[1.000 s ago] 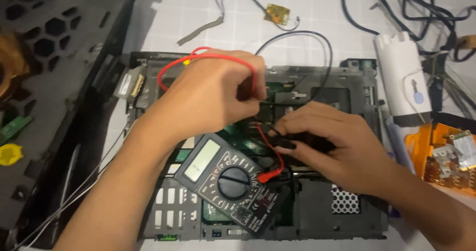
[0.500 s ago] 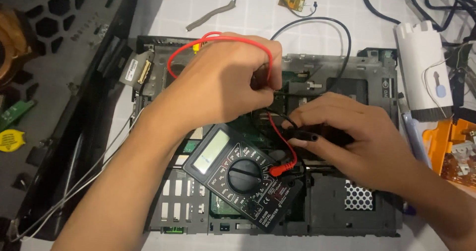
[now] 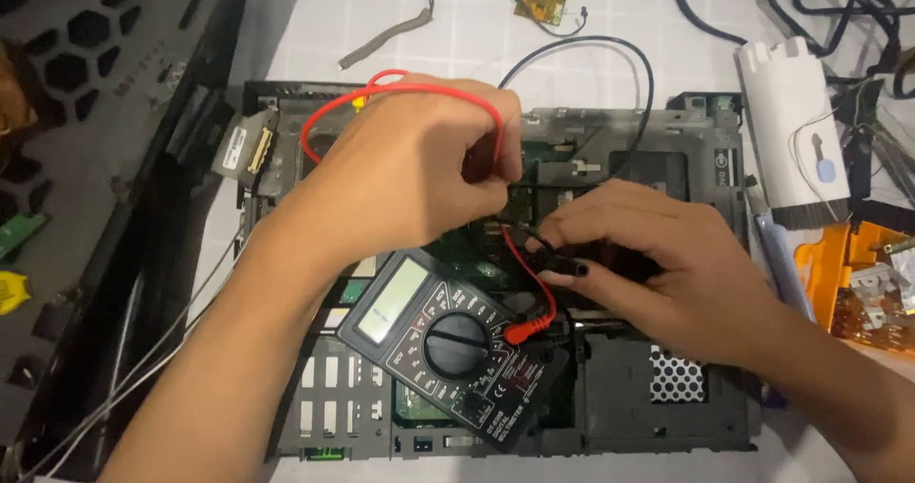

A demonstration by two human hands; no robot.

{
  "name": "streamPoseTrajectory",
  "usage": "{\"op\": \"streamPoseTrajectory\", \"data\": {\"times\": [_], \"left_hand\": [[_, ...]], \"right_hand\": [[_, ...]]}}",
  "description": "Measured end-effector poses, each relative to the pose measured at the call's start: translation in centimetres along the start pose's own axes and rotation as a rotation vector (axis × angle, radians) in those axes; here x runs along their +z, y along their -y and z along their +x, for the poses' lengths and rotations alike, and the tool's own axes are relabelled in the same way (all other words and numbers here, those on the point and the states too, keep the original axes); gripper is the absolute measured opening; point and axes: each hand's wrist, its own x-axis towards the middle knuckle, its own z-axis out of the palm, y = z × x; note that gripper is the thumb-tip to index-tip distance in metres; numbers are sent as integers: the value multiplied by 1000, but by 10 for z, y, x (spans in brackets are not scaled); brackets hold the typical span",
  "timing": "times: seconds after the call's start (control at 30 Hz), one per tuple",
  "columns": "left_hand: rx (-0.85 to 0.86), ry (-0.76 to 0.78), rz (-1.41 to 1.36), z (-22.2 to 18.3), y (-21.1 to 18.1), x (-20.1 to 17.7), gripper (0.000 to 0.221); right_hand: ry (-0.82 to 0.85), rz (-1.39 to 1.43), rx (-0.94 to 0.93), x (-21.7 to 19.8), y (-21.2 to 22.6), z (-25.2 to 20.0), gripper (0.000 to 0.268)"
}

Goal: Using a digital multimeter to test various components and traces on a laptop motherboard for repair diagnostics.

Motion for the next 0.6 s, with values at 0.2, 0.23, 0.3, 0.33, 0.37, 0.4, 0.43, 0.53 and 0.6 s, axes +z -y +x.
{"op": "streamPoseTrajectory", "data": {"times": [0.2,0.23,0.3,0.33,0.37,0.4,0.43,0.53,0.6], "left_hand": [[74,-34,6,1,5,3,8],[98,-41,-6,1,6,3,8],[55,-27,4,1,2,0,8],[11,-11,12,0,0,-1,8],[12,-11,13,0,1,-1,8],[41,-27,1,0,2,-1,8],[70,-41,-12,0,3,0,8],[109,-52,-21,0,4,0,9],[26,-7,12,0,-3,-5,8]], "right_hand": [[5,17,14,-1,0,0,16],[7,24,26,-1,0,0,16],[4,31,12,-1,1,1,16],[3,40,-1,-1,1,2,16],[2,39,-2,-1,0,1,16],[0,41,6,-1,-1,1,17],[-2,43,16,0,-2,0,17],[-11,58,-28,-1,2,2,16],[-10,58,-16,-1,0,1,17]]}}
